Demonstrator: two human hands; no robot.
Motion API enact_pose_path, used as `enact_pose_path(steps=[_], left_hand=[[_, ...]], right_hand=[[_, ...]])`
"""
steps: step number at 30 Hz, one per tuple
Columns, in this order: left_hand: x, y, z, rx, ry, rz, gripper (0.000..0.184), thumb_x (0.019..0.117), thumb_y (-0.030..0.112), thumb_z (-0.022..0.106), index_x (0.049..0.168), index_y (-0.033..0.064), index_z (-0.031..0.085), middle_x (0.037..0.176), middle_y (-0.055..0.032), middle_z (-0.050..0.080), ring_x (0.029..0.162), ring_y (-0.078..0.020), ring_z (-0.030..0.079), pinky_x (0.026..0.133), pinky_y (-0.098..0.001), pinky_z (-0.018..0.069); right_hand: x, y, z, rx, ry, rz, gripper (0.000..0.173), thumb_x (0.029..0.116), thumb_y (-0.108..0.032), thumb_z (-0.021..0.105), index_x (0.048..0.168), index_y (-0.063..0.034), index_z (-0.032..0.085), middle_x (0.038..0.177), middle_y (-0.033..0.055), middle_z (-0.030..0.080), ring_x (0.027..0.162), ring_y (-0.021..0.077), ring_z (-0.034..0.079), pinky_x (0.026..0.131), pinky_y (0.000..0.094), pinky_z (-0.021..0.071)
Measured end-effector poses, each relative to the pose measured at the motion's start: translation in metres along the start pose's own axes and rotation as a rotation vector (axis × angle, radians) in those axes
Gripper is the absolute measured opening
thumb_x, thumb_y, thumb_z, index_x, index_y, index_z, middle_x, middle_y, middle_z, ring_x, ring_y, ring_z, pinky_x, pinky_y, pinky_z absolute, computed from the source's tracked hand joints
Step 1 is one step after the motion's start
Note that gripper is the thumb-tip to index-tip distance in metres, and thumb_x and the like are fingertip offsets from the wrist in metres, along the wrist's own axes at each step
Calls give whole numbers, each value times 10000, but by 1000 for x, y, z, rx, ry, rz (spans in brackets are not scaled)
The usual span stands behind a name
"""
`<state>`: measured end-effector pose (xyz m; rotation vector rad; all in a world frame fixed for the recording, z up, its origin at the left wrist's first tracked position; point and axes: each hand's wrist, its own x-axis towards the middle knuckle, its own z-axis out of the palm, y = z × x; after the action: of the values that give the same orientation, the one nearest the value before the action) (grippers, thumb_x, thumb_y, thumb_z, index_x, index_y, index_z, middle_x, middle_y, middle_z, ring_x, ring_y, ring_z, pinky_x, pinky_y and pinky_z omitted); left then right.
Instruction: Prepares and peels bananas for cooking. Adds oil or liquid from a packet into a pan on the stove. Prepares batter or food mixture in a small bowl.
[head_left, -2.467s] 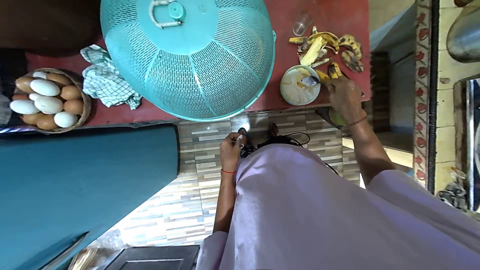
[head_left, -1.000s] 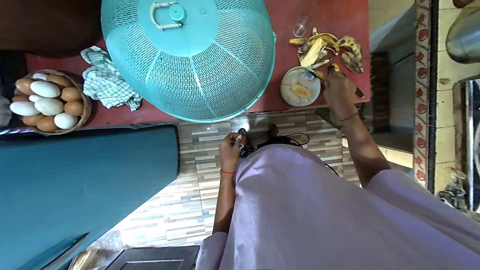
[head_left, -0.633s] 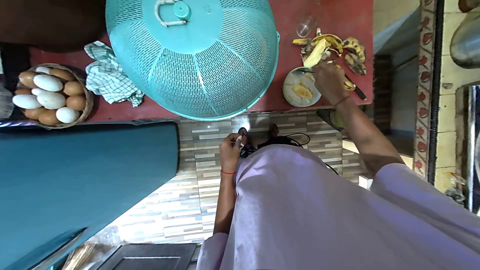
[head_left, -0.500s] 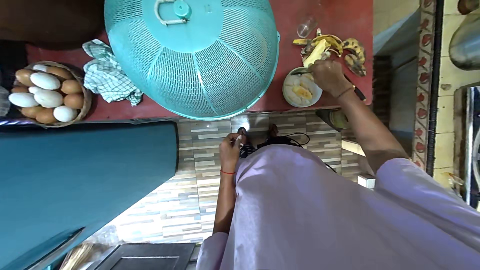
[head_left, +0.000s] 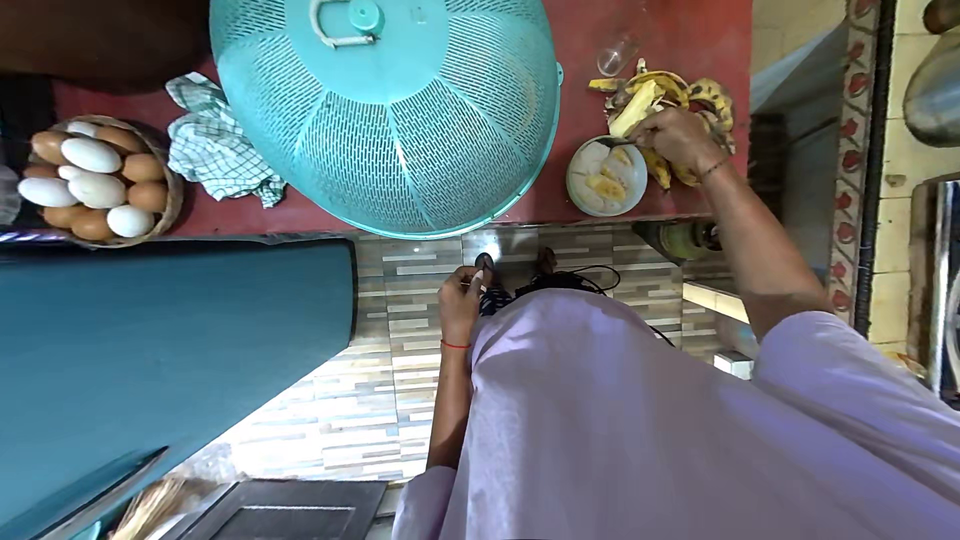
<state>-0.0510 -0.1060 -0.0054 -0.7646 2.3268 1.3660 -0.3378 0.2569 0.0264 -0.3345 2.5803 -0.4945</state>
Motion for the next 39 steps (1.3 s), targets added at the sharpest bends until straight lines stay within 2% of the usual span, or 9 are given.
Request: enact_pose_path(steps=[2,5,7,12,17,21,26,32,39], left_hand=[[1,-1,0,8,-3,4,198,1040,137,574,1117,-10,683,929,-147,698,750,-228,680,735,-431,575],[3,1,1,11,-11,2,196,1039,138,579,1119,-8,682,926,-148,695,751,-229,679,737,-430,574],[3,3,1,15,-16,7,192,1038,139,583,1114,-4,685,921,-144,696,744,-220,677,731,-422,574],[5,5,2,22,-23,16,192,1040,143,583,1103,-7,684,909,-136,692,730,-211,671,721,-411,571],[6,7,3,31,-33,17,195,1042,150,583,1106,-4,683,910,-133,693,734,-209,673,724,-406,572],[5,6,3,33,-25,21,190,1041,146,583,1100,-2,686,901,-127,697,727,-200,675,719,-395,575],[3,4,3,25,-23,18,191,1042,134,577,1109,-12,680,914,-139,690,729,-199,667,718,-392,566],[1,4,3,25,-39,11,209,1044,151,577,1118,-17,677,941,-160,694,760,-234,680,741,-430,571],[-2,2,1,22,-26,3,201,1043,143,579,1113,-17,678,936,-150,695,756,-214,679,744,-409,572]], right_hand=[[-7,1,-4,135,-6,85,212,1011,-116,589,1121,-63,763,1172,220,706,1127,420,648,978,676,459],[-17,10,-6,325,2,151,205,1003,-84,580,1132,-26,729,1103,184,696,902,275,639,818,504,519],[-26,13,-9,350,-11,151,196,1015,-78,581,1138,-14,719,1106,184,691,889,254,636,810,476,523],[-48,16,-4,159,-18,77,167,999,-107,648,1101,-51,769,1096,212,719,1023,394,677,931,644,497],[-66,18,14,-14,63,-43,190,1008,-108,621,1119,-55,766,1130,223,725,1085,468,672,956,707,472],[-83,13,11,-96,120,-63,218,1011,-65,580,1135,-36,756,1135,235,712,1057,475,677,910,700,489],[-96,11,12,-137,113,-46,190,1004,-64,593,1089,-23,758,1079,241,715,992,485,687,826,708,494],[-83,1,23,-63,109,-40,221,1023,-96,565,1128,-38,751,1161,225,714,1082,465,676,896,709,488],[-61,-8,32,-66,210,-74,239,1034,-105,543,1155,-42,739,1143,219,707,1025,458,690,849,679,520]])
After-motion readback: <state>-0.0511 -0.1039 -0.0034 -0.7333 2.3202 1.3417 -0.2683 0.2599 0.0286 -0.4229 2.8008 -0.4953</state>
